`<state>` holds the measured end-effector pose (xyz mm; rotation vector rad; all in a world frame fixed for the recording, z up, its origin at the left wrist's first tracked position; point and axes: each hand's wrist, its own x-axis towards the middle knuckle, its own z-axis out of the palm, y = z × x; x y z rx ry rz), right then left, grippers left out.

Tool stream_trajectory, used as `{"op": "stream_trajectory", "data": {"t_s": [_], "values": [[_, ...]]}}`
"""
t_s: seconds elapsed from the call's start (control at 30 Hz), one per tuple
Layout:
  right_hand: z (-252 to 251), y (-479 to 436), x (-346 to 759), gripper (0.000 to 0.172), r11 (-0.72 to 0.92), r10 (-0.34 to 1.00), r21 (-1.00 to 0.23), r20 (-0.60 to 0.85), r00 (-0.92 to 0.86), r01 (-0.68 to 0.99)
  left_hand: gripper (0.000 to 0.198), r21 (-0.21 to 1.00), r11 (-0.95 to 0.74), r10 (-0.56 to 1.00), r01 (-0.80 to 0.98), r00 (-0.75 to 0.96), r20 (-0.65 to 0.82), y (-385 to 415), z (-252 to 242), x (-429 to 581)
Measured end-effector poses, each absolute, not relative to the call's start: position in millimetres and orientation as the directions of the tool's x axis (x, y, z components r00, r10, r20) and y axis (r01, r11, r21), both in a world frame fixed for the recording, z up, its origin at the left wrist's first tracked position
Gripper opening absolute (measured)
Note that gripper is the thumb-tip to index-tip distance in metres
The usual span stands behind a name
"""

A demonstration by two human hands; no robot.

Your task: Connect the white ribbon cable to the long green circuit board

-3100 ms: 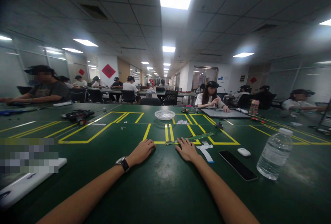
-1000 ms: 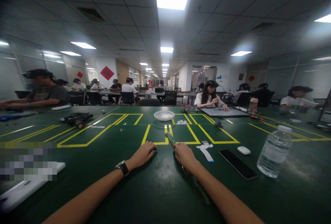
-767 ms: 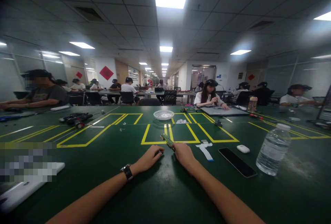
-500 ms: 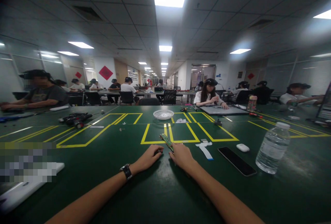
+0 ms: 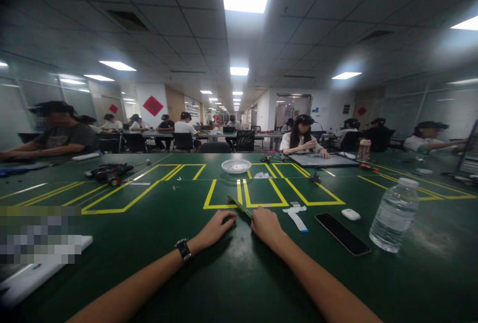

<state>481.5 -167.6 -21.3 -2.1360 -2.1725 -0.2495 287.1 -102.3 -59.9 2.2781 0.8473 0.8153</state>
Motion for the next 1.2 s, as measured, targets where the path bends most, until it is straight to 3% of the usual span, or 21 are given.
{"op": "stream_trajectory", "data": {"t_s": [0.13,0.27,0.37,0.47,0.57,0.67,0.77,0.87,1.0,1.1,1.2], "values": [[-17.3,-175.3,469.3,0.028,0.081,0.970,0.012,0.228,-0.081,0.997,0.037,0.921,-0.354,0.842,0.164,0.485,0.238,-96.1,-59.7,292.8],[-15.9,-183.0,452.7,0.033,0.289,0.926,-0.104,0.283,-0.250,0.952,0.037,0.988,-0.153,0.913,-0.034,0.377,0.154,-94.1,-61.0,294.2],[-13.1,-175.8,458.8,0.037,0.333,0.904,-0.219,0.350,-0.244,0.917,0.038,0.981,-0.040,0.933,-0.189,0.344,0.104,-92.9,-63.2,292.0],[-12.4,-158.8,496.1,0.040,0.180,0.915,-0.238,0.397,-0.073,0.954,0.037,0.975,-0.012,0.929,-0.224,0.358,0.094,-93.1,-63.7,289.9],[-20.7,-146.0,554.0,0.045,-0.124,0.899,-0.137,0.405,0.170,0.983,0.040,0.980,-0.006,0.904,-0.197,0.418,0.089,-96.0,-63.0,289.7],[-35.0,-142.8,604.7,0.054,-0.391,0.862,-0.117,0.301,0.408,0.913,0.048,0.990,-0.050,0.875,-0.130,0.472,0.107,-98.7,-63.4,290.5],[-45.2,-141.9,628.0,0.055,-0.486,0.844,-0.127,0.187,0.502,0.865,0.051,0.988,-0.152,0.850,-0.031,0.506,0.147,-99.3,-64.7,291.2],[-47.1,-138.5,624.7,0.046,-0.429,0.885,-0.122,0.142,0.444,0.895,0.049,0.977,-0.214,0.797,0.017,0.580,0.165,-100.1,-64.8,291.7],[-42.4,-134.5,600.8,0.031,-0.282,0.933,-0.165,0.184,0.310,0.945,0.049,0.977,-0.212,0.772,0.008,0.615,0.162,-102.8,-61.9,292.1],[-36.6,-136.0,576.2,0.026,-0.095,0.961,-0.328,0.218,0.173,0.940,0.051,0.980,-0.197,0.783,0.005,0.603,0.154,-105.2,-58.8,291.7],[-30.9,-141.8,545.0,0.028,0.121,0.978,-0.564,0.207,-0.003,0.817,0.051,0.981,-0.188,0.763,-0.035,0.624,0.169,-107.1,-56.5,290.8]]}}
